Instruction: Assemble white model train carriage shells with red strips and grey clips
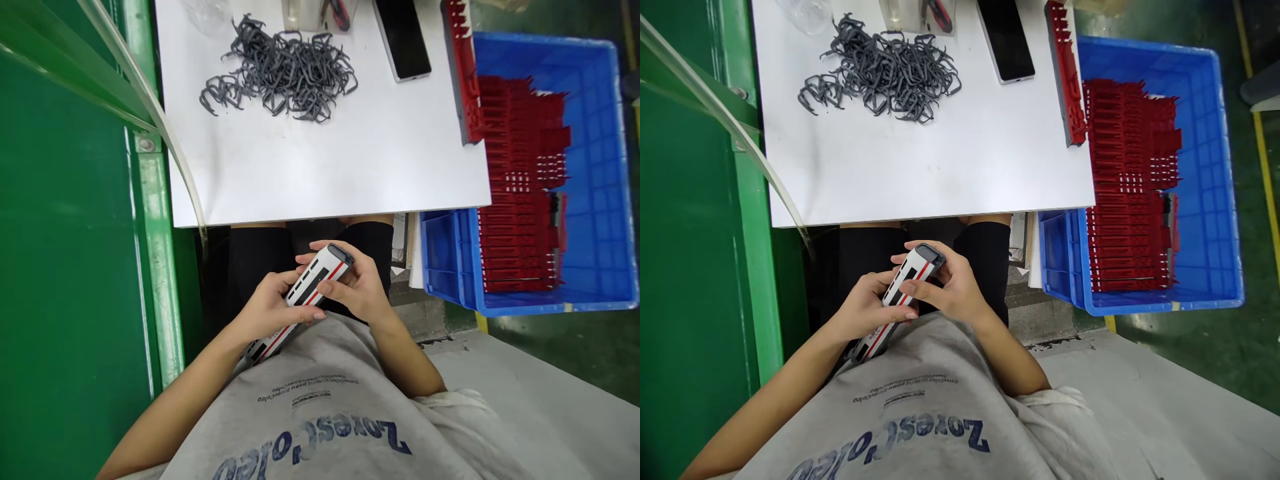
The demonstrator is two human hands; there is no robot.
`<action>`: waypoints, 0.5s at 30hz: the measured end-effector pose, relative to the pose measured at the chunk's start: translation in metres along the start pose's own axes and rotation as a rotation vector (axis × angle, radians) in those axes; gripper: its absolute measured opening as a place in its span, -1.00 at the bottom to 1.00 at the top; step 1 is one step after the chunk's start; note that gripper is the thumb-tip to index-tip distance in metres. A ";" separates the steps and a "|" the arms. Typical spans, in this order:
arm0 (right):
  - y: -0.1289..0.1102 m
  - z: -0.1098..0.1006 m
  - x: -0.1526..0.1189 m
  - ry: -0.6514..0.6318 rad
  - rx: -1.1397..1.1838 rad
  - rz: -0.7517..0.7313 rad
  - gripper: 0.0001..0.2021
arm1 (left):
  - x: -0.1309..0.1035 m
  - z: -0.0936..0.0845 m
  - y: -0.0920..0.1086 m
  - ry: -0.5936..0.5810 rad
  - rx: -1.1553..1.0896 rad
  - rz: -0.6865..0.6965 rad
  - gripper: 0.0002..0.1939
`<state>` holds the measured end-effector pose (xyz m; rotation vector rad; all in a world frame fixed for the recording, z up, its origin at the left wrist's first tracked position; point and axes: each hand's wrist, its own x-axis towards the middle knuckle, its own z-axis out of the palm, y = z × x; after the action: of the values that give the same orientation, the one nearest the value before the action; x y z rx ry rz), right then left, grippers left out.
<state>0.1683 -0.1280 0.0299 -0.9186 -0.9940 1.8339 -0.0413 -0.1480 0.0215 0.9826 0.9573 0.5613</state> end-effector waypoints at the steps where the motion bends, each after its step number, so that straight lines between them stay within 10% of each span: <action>1: -0.001 0.004 -0.001 0.032 -0.008 -0.015 -0.48 | -0.001 0.000 0.001 0.006 0.053 0.027 -0.60; 6: -0.006 0.014 -0.004 0.086 -0.038 -0.111 -0.68 | -0.001 0.004 0.003 0.067 0.217 0.168 -0.52; 10: -0.016 0.005 -0.001 0.088 0.040 -0.170 -0.70 | -0.003 -0.006 0.007 -0.105 0.270 0.099 -0.52; 15: -0.037 -0.032 0.011 0.407 0.170 -0.358 -0.67 | -0.022 -0.045 0.019 -0.200 -0.080 0.072 -0.18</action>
<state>0.2038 -0.0967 0.0469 -0.8962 -0.6833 1.3401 -0.0907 -0.1363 0.0381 0.9841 0.7191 0.5460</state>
